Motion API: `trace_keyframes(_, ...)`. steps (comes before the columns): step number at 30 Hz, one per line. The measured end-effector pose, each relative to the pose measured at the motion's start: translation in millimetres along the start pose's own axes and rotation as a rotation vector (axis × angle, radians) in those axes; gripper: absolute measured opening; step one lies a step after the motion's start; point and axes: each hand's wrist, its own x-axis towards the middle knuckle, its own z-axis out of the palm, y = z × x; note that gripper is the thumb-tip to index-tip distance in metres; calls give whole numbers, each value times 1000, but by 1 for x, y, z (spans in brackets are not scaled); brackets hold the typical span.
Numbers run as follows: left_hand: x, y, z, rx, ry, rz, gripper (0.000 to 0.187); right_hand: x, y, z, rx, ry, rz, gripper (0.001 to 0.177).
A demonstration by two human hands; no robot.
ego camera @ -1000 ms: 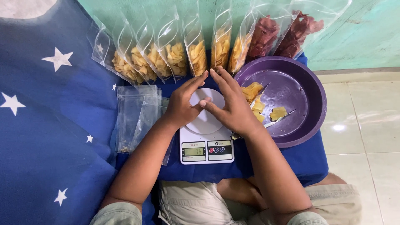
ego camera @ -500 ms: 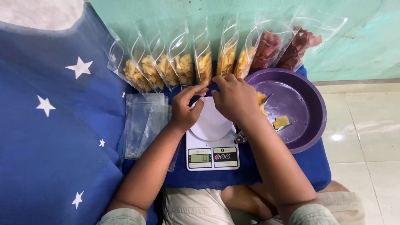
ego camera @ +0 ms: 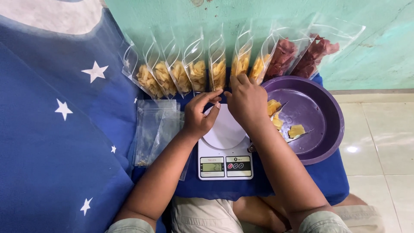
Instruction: Weighing and packaging chips into plastic bags using a digital scale and tongs.
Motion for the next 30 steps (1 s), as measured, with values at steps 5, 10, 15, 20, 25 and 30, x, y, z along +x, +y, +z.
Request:
trace_keyframes(5, 0, -1, 1, 2, -1, 13, 32, -5, 8, 7, 161, 128, -126, 43)
trace_keyframes(10, -1, 0, 2, -4, -1, 4, 33, -8, 4, -14, 230, 114, -151, 39)
trace_keyframes(15, 0, -2, 1, 36, -5, 6, 32, -11, 1, -34, 255, 125, -127, 21)
trace_keyframes(20, -2, -5, 0, 33, -6, 16, 31, -16, 24, -48, 250, 159, 118, 33)
trace_keyframes(25, -1, -8, 2, 58, -2, 36, 31, -14, 53, -41, 144, 91, 288, 52)
trace_keyframes(30, -1, -6, 2, 38, -17, 44, 32, -11, 54, -29, 88, 117, 295, 43)
